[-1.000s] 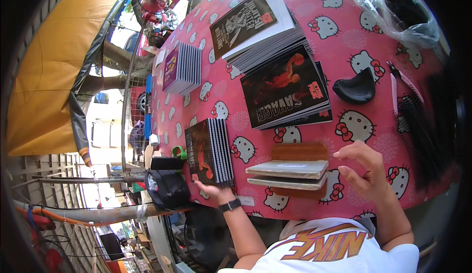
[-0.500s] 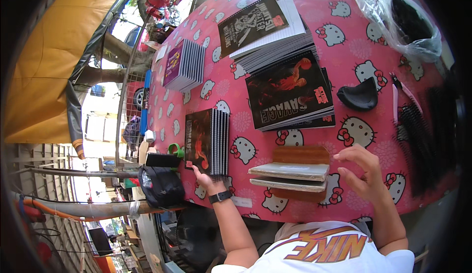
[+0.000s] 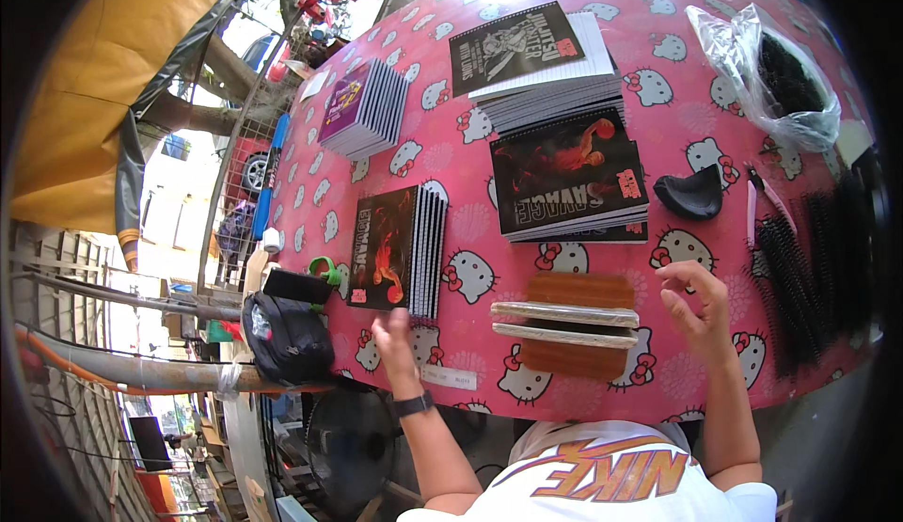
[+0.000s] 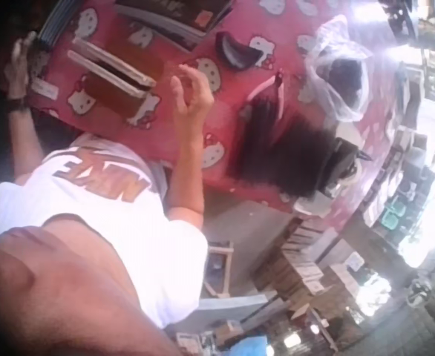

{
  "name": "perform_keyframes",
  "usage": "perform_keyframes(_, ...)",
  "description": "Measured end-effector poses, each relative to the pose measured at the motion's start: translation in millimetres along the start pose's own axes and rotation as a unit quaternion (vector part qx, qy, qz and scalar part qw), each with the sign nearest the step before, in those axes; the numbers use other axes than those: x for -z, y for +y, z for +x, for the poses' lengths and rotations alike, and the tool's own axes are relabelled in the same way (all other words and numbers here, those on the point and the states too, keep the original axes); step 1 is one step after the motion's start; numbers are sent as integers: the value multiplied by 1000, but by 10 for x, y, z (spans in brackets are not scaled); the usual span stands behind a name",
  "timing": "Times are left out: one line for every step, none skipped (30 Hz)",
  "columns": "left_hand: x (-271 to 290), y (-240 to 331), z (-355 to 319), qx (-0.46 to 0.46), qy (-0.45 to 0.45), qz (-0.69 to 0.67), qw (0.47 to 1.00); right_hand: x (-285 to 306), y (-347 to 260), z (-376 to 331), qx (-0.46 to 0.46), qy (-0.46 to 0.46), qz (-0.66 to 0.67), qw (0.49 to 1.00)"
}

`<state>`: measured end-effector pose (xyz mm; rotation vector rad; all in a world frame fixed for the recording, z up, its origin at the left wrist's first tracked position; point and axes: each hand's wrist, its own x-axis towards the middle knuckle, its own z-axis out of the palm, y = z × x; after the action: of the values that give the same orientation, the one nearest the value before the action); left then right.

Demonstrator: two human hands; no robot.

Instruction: The person binds booklets by hand by threading a plastic spiral coil through pre-punched holes in the pages and covers, then uses a small tool to crimp the ends of the coil.

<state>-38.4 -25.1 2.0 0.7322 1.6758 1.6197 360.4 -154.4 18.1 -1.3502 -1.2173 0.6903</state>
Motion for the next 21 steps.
perform_keyframes(31, 185, -106, -70, -87, 255, 961, 0, -18, 10, -3, 10, 3, 1000)
perform_keyframes(61, 340, -212, -132, -166, 490, 845, -2, -13, 19, -3, 5, 3, 1000)
perform_keyframes(-3, 447, -298, -101, -188, 470, 857, 13, -2, 22, 2, 3, 4, 1000)
perform_keyframes(-86, 492, -317, -97, -184, 472, 856, 7, 21, 20, 6, 2, 6, 1000)
perform_keyframes(-197, 537, -316, -110, -165, 570, 798, 1, 17, 20, 4, -2, 8, 1000)
perform_keyframes(-294, 567, -323, -121, -145, 659, 728, 0, 9, 19, 7, -5, 1, 1000)
perform_keyframes(-396, 573, -344, -148, -150, 649, 731, 14, 18, 19, 8, -3, -8, 1000)
perform_keyframes(-343, 528, -277, -148, -148, 651, 729, 11, 6, 11, 7, -4, -5, 1000)
perform_keyframes(-257, 431, -133, -137, -142, 634, 748, 13, -5, 2, 12, -6, -6, 1000)
perform_keyframes(-190, 370, -30, -125, -138, 617, 765, 9, -4, -10, 16, -7, -9, 1000)
perform_keyframes(-160, 369, -11, -138, -161, 592, 777, 23, -7, -8, 12, -1, -9, 1000)
perform_keyframes(-136, 354, 25, -140, -166, 595, 774, 42, -15, 3, 18, 5, -16, 1000)
perform_keyframes(-81, 337, 65, -103, -188, 556, 803, 53, -23, 7, 24, 8, -20, 999)
perform_keyframes(-31, 314, 120, -65, -208, 514, 830, 55, -18, 7, 22, 9, -17, 1000)
perform_keyframes(17, 290, 190, -54, -223, 509, 830, 53, -13, 5, 23, 7, -8, 1000)
perform_keyframes(-42, 332, 151, -55, -225, 510, 828, 62, -5, 9, 25, 7, -4, 1000)
perform_keyframes(-134, 414, 71, -88, -223, 573, 783, 71, -2, 10, 23, 10, -5, 1000)
perform_keyframes(-205, 446, 23, -121, -219, 632, 733, 78, -1, 11, 24, 7, -6, 1000)
perform_keyframes(-220, 423, -3, -121, -219, 633, 733, 73, -1, 9, 26, 0, -5, 1000)
perform_keyframes(-232, 394, -33, -143, -182, 661, 714, 70, -4, 12, 25, -1, -4, 1000)
perform_keyframes(-231, 379, -47, -165, -144, 687, 693, 68, -11, 18, 31, 1, -6, 1000)
